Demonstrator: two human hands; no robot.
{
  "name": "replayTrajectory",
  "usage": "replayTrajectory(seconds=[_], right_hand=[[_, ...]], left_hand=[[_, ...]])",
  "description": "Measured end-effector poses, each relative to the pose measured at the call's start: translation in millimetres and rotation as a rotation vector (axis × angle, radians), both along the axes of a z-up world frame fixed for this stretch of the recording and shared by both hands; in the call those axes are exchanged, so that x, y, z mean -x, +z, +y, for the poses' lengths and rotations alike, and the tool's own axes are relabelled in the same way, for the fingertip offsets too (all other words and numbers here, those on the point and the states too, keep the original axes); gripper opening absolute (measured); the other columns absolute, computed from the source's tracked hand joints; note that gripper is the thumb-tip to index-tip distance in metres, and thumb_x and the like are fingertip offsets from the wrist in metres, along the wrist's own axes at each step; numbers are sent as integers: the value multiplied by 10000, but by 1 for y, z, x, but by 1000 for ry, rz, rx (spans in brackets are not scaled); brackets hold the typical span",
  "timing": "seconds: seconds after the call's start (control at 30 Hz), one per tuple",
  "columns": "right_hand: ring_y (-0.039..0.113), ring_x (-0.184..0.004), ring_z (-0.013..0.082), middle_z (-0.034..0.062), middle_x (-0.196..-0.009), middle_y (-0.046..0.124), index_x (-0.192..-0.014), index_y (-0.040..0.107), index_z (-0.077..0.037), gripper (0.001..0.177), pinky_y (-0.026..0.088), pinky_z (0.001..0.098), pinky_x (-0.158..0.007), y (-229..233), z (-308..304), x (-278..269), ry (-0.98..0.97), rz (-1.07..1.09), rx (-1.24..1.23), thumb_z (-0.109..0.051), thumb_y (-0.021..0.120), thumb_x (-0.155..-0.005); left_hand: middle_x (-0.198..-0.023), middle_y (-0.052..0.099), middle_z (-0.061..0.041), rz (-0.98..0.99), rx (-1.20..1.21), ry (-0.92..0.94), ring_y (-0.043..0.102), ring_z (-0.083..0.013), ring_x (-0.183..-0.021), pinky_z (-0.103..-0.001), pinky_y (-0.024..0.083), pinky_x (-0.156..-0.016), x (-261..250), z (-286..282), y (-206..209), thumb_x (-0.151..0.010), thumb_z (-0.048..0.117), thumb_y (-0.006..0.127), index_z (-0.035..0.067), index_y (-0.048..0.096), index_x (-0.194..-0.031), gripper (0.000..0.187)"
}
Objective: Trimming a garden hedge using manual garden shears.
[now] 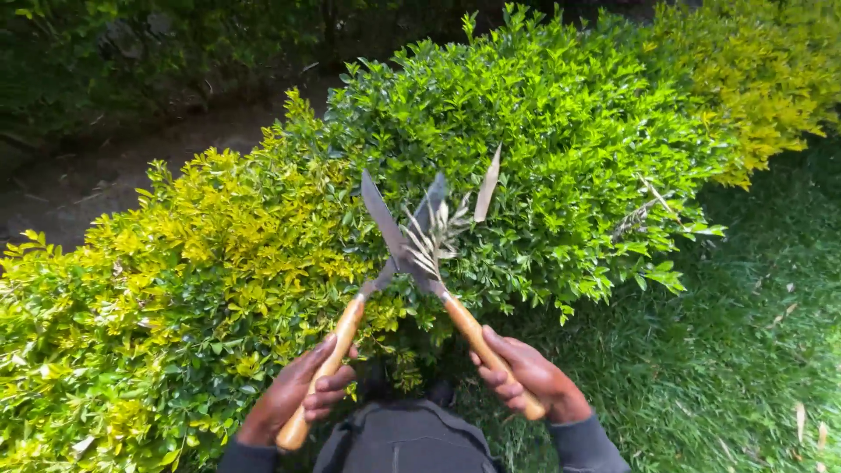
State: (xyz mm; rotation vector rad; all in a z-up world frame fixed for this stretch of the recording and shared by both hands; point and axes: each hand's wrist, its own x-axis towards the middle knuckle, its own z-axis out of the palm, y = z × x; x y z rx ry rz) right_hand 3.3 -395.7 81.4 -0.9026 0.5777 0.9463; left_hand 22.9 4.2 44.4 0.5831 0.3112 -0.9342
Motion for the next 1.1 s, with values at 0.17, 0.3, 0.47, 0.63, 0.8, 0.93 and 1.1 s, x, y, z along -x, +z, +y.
replayTrajectory(seconds=[0.17,0.3,0.47,0.63,0.8,0.93,1.1], right_hand=[[337,-418,36,13,-699,444,-1137,603,-25,489,280,208,-289,-14,-9,22,-8,82,-31,-509,535,-1154],[351,-433,35,17,-715,467,-1167,612,-9,461,259,198,-304,-39,-9,34,-73,165,-135,-464,537,-1160],[306,-411,6,-62,-637,426,-1166,687,-45,592,254,210,-327,-71,106,21,-184,49,-121,-601,486,-1130],[323,-402,38,-56,-649,372,-1142,586,-147,491,269,237,-313,-72,91,15,-296,122,-243,-630,499,-1137],[371,-410,50,11,-685,483,-1188,609,20,506,358,220,-295,-10,33,23,-120,8,-33,-470,483,-1173],[350,-405,50,25,-688,441,-1187,632,15,499,323,215,-281,7,33,29,-28,76,67,-468,510,-1165],[370,-405,43,12,-676,473,-1166,646,20,528,327,219,-281,-30,50,42,-82,127,74,-498,548,-1140]], left_hand=[[-664,374,24,172,12,-54,335,-55,-429,-228,313,-319,11,9,-28,-1150,421,538,7,584,-1261,431],[-672,381,36,239,-20,-76,331,-27,-435,-209,271,-323,9,18,-34,-1149,395,569,2,594,-1235,403],[-651,368,59,189,95,209,359,-68,-442,-249,323,-372,17,-71,-80,-1138,498,523,96,540,-1205,408],[-670,354,39,97,234,290,309,-83,-452,-261,273,-368,6,-59,-97,-1134,502,514,105,546,-1193,402],[-679,386,27,82,5,-157,343,-57,-450,-225,319,-338,-28,54,-10,-1171,400,483,-8,577,-1292,436],[-647,350,18,125,-92,-210,331,-57,-418,-237,297,-306,-23,80,-4,-1163,392,517,6,604,-1242,404],[-672,372,37,299,170,-192,356,-53,-440,-239,319,-364,-4,81,-76,-1143,467,516,37,564,-1302,461]])
